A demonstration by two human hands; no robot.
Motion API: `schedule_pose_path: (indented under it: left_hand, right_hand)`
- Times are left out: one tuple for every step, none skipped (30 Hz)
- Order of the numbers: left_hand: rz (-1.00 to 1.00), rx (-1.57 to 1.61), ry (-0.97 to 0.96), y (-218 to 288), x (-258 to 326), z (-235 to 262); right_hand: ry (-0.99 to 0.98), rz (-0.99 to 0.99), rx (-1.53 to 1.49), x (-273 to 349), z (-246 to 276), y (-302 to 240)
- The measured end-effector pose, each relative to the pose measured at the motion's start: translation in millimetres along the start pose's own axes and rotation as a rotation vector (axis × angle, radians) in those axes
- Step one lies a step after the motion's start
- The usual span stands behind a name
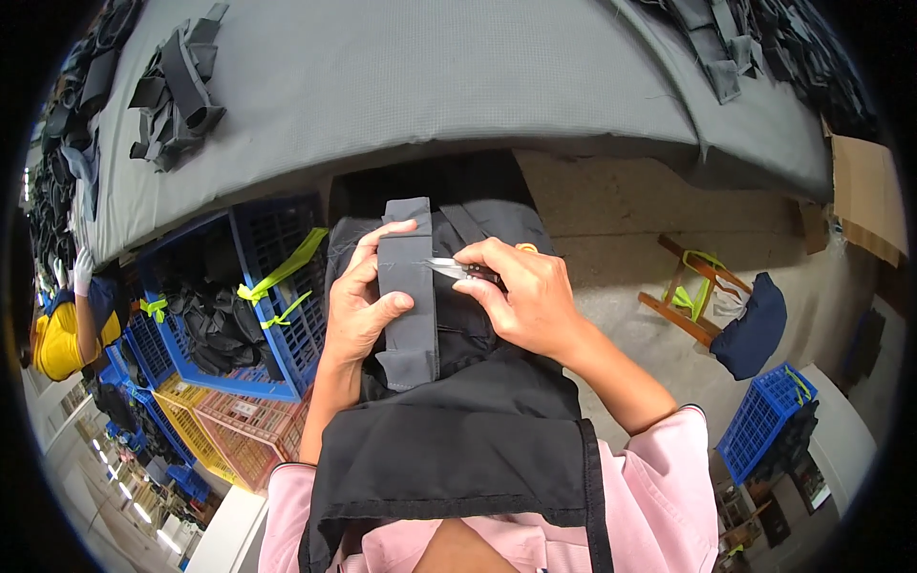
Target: Trim excess threads or clean debris from black fabric components using a small tool.
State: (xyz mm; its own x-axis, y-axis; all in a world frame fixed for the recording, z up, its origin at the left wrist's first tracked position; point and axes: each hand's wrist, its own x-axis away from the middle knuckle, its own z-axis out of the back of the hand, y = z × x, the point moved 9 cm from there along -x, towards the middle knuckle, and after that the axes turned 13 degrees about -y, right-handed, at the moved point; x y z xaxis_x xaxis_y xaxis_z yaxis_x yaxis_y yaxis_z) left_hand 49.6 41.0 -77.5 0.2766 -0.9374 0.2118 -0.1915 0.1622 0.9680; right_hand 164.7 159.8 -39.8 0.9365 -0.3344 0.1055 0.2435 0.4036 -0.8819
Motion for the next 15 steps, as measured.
schedule_pose_path:
  left_hand:
    - [-0.001,-0.004,-0.008,0.0,0.7,0.6]
    - [-0.002,-0.009,-0.015,0.2,1.4,1.2]
    - [-0.003,-0.01,-0.01,1.5,1.7,1.5]
    - [0.004,-0.003,-0.019,2.8,1.2,-0.3]
    - [0.011,0.004,-0.027,3.3,1.2,-1.2]
    - [0.011,0.001,-0.021,2.5,1.6,0.9]
    - [0.01,-0.054,-0.064,1.8,0.7,-1.3]
    - [0.01,-0.109,-0.106,1.6,0.4,-4.2]
    - [0.01,-0.108,-0.105,1.8,0.9,-4.4]
    - [0.024,-0.114,-0.123,1.8,0.4,-7.2]
    - [0.038,-0.12,-0.142,1.5,0.0,-9.6]
    - [0.037,-0.118,-0.143,2.1,-0.1,-9.5]
    - [0.037,-0.127,-0.157,2.6,-0.4,-9.7]
    - [0.037,-0.136,-0.171,2.9,-0.7,-10.0]
    - [0.037,-0.135,-0.17,2.9,-0.9,-8.9]
  right_hand:
    - [-0.014,-0.026,-0.022,-1.1,-1.8,3.6]
    - [-0.016,-0.022,-0.022,-1.6,-2.1,2.9]
    - [0.003,0.011,-0.019,-1.5,-0.2,-0.8]
    - [0.023,0.044,-0.019,-1.4,1.9,-4.1]
    - [0.019,0.048,-0.021,-2.4,2.6,-4.3]
    - [-0.044,0.021,-0.039,-5.2,-1.5,-1.3]
    - [-0.106,-0.009,-0.055,-7.5,-5.4,1.3]
    - [-0.108,-0.008,-0.056,-9.8,-3.9,-0.1]
    - [-0.151,-0.005,-0.057,-13.0,-6.1,-2.2]
    - [-0.191,-0.004,-0.056,-15.3,-8.4,-3.5]
    - [-0.19,-0.005,-0.055,-16.8,-9.1,-2.9]
    - [-0.203,-0.004,-0.049,-18.0,-11.8,-2.2]
    - [-0.217,0.0,-0.043,-19.5,-13.7,-1.8]
    - [-0.218,0.0,-0.043,-20.7,-13.1,-1.4]
    - [-0.23,-0.002,-0.034,-21.7,-13.1,-1.1]
